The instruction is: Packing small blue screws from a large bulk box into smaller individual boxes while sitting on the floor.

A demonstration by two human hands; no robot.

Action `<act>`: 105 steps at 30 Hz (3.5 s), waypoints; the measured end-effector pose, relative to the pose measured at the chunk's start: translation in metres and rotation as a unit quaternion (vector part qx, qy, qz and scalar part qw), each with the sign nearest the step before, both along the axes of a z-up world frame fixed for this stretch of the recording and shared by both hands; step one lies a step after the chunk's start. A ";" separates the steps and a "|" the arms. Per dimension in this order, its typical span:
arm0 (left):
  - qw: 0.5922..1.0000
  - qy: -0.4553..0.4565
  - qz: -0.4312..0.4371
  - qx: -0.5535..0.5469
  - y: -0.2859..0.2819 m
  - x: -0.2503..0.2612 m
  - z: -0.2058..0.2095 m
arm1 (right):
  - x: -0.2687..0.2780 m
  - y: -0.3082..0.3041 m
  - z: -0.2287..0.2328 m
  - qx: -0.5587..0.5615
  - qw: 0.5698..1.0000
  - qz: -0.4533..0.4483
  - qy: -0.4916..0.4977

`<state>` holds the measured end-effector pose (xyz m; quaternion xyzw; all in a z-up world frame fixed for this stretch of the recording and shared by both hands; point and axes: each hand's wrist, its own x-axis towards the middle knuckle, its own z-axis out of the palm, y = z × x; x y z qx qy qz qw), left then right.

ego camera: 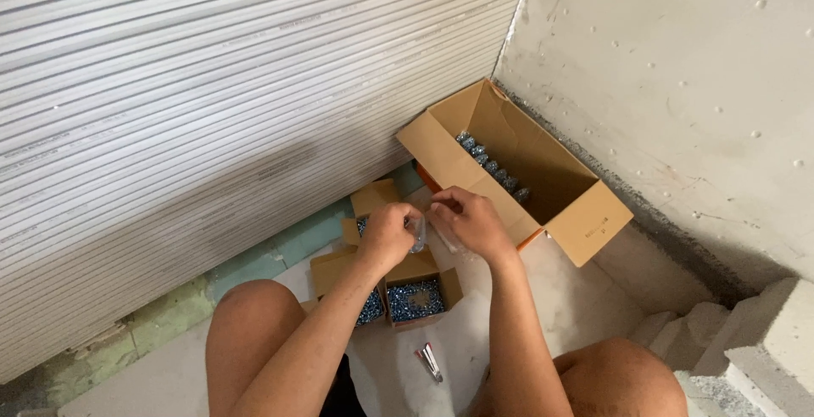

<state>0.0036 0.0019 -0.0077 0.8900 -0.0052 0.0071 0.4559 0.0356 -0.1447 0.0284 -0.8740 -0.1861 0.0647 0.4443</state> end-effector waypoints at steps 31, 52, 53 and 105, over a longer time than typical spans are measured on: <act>0.999 -0.030 0.011 0.029 -0.017 0.000 -0.018 | -0.021 0.047 -0.367 -0.290 0.913 0.050 0.283; 0.998 0.016 0.050 0.016 0.006 -0.012 -0.003 | 0.011 0.013 -0.223 -0.121 0.973 0.063 0.189; 0.998 0.023 0.051 0.013 0.008 -0.011 -0.009 | 0.010 0.012 -0.186 -0.147 0.970 0.061 0.182; 0.999 0.012 0.051 0.000 -0.002 -0.006 -0.004 | -0.014 0.027 -0.013 0.049 0.999 -0.021 0.004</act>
